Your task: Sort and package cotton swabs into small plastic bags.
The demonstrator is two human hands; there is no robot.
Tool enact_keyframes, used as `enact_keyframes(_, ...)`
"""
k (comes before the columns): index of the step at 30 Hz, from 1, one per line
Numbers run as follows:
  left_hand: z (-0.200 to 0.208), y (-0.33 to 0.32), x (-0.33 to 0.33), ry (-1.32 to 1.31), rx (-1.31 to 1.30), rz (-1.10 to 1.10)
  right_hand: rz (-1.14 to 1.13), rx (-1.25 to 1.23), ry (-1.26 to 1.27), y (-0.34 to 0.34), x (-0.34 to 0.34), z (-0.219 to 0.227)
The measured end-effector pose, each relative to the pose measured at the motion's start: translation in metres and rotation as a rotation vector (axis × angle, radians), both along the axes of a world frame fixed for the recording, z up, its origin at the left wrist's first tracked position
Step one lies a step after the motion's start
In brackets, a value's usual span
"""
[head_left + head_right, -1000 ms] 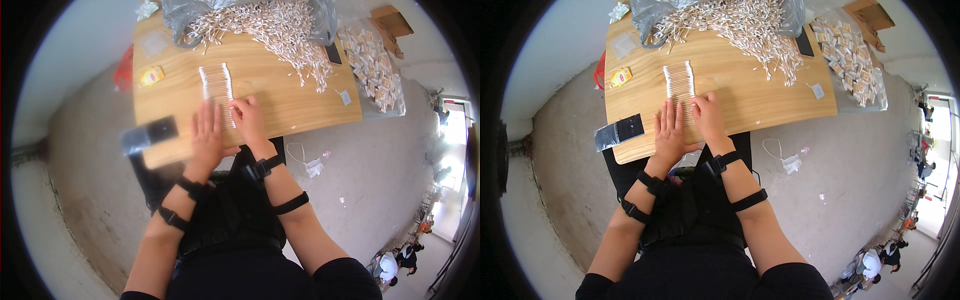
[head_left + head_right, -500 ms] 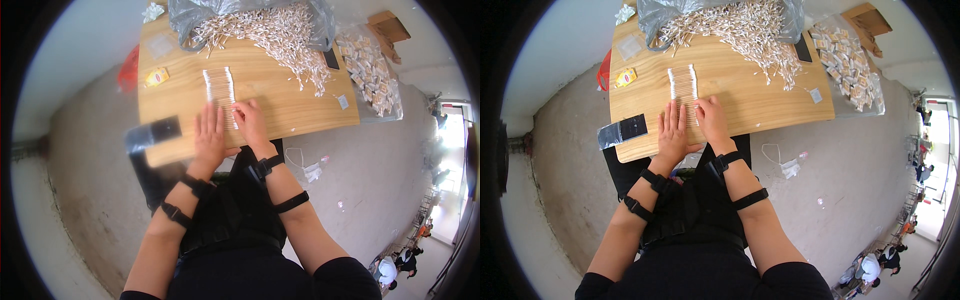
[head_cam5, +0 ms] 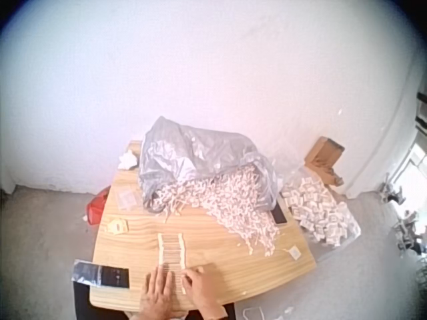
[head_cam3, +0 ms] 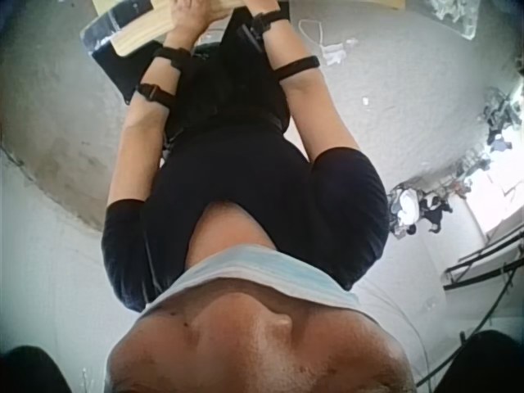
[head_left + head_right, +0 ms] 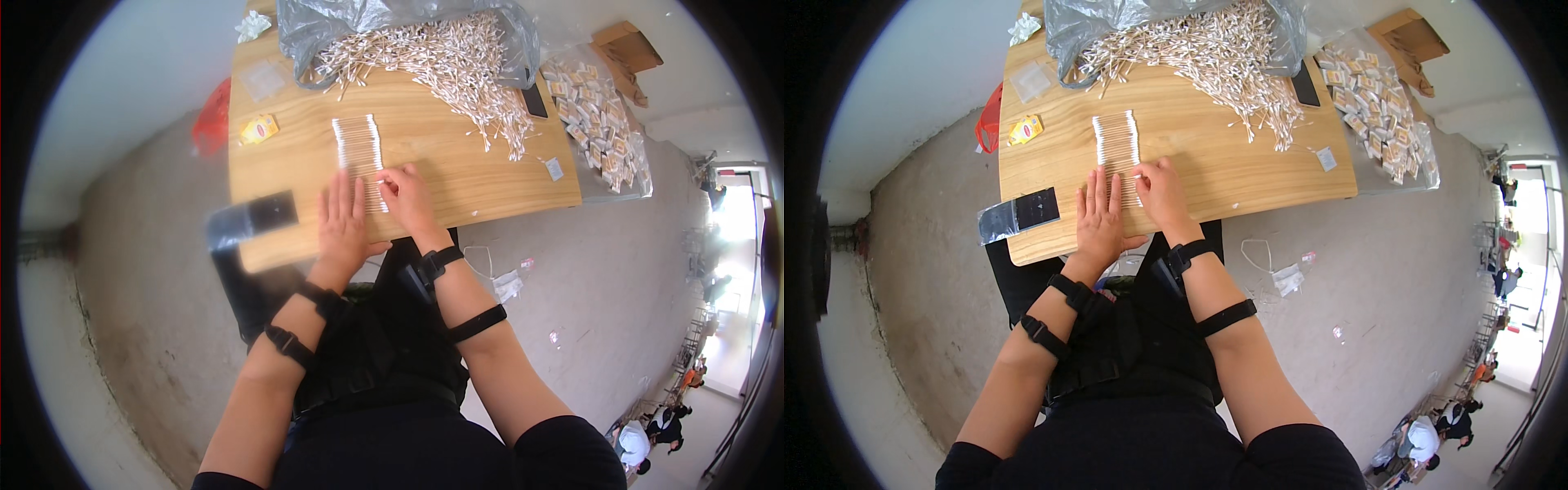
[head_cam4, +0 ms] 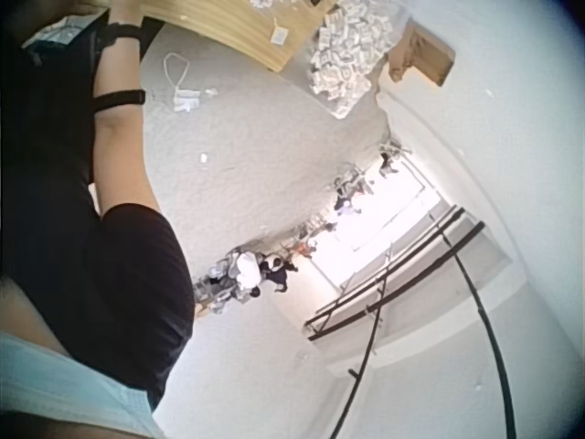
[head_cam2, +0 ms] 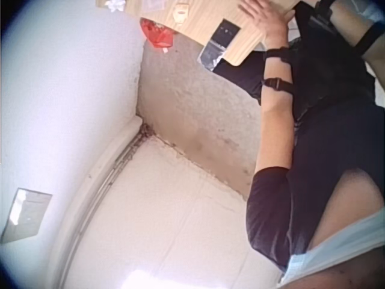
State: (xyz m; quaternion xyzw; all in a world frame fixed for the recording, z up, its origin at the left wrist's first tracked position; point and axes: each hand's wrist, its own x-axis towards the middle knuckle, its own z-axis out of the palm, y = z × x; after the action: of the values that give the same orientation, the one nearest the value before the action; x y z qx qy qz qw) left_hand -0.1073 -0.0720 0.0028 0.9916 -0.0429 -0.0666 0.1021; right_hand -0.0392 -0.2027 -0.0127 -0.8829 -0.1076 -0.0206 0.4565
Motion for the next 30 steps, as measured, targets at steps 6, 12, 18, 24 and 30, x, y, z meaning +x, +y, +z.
enact_keyframes(6, -0.003, -0.003, 0.001, -0.008, -0.036, 0.003, -0.018, 0.037, 0.0, -0.004, 0.012, -0.006)
enact_keyframes(12, -0.01, 0.006, -0.004, -0.068, -0.081, 0.017, -0.263, 0.526, 0.139, 0.021, -0.008, -0.005)
enact_keyframes(18, -0.01, 0.015, -0.015, -0.081, -0.095, -0.026, -0.132, 0.435, 0.041, 0.046, -0.039, -0.014)
enact_keyframes(24, -0.008, 0.04, -0.026, -0.025, 0.013, -0.025, -0.094, 0.501, 0.11, 0.07, -0.051, -0.009)
enact_keyframes(30, -0.003, 0.066, -0.03, 0.019, 0.011, -0.001, -0.097, 0.561, 0.077, 0.11, -0.058, -0.018)
